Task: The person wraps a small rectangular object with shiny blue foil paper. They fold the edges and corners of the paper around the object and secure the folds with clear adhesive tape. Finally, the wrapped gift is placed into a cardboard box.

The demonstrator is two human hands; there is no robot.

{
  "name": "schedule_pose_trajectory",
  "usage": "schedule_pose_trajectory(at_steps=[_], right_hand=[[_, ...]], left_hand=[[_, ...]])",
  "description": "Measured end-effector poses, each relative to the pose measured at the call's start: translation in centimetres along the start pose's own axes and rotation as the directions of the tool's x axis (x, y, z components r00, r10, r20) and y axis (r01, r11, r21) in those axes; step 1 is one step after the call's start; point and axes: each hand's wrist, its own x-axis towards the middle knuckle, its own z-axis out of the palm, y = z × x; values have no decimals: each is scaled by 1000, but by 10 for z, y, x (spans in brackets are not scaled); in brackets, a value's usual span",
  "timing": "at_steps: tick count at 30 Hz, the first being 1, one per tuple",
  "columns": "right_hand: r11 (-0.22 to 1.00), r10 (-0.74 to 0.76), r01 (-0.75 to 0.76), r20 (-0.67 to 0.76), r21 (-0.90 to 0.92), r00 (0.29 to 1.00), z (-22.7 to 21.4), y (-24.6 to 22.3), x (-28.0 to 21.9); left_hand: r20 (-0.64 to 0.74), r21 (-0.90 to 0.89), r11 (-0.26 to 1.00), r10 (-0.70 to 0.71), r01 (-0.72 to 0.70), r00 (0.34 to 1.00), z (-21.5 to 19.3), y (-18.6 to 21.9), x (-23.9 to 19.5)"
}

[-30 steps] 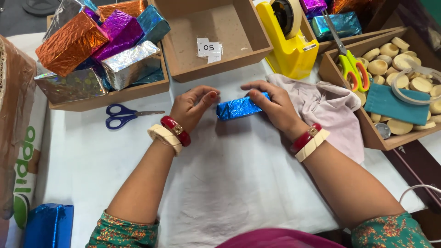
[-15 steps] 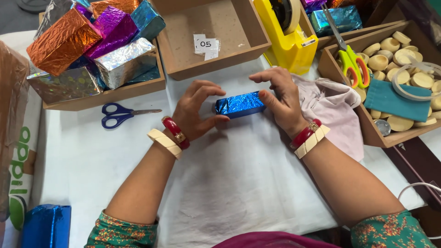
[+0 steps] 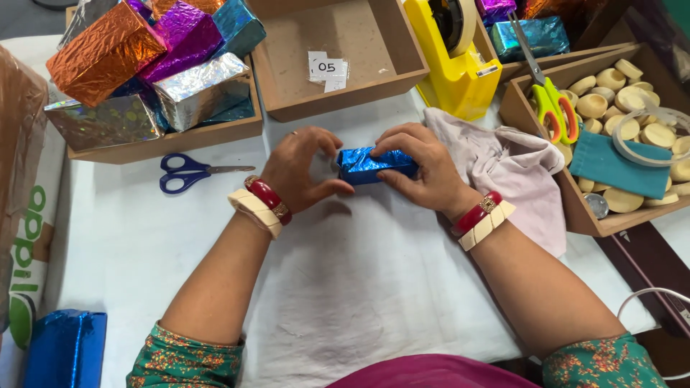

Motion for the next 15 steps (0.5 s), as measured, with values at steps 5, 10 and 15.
schedule_pose_trajectory(at_steps=[5, 10, 15], right_hand=[[999, 44, -45, -128, -6, 991, 10, -7, -2], [998, -65, 61, -192, -30, 979, -13, -7, 2], [883, 192, -402, -594, -244, 782, -66, 20, 13]], left_hand=[[32, -275, 919, -286, 284, 958, 17, -4, -1], [-38, -809, 543, -432, 226, 901, 8, -3, 2], [-27, -984, 156, -599, 84, 800, 7, 0, 9]])
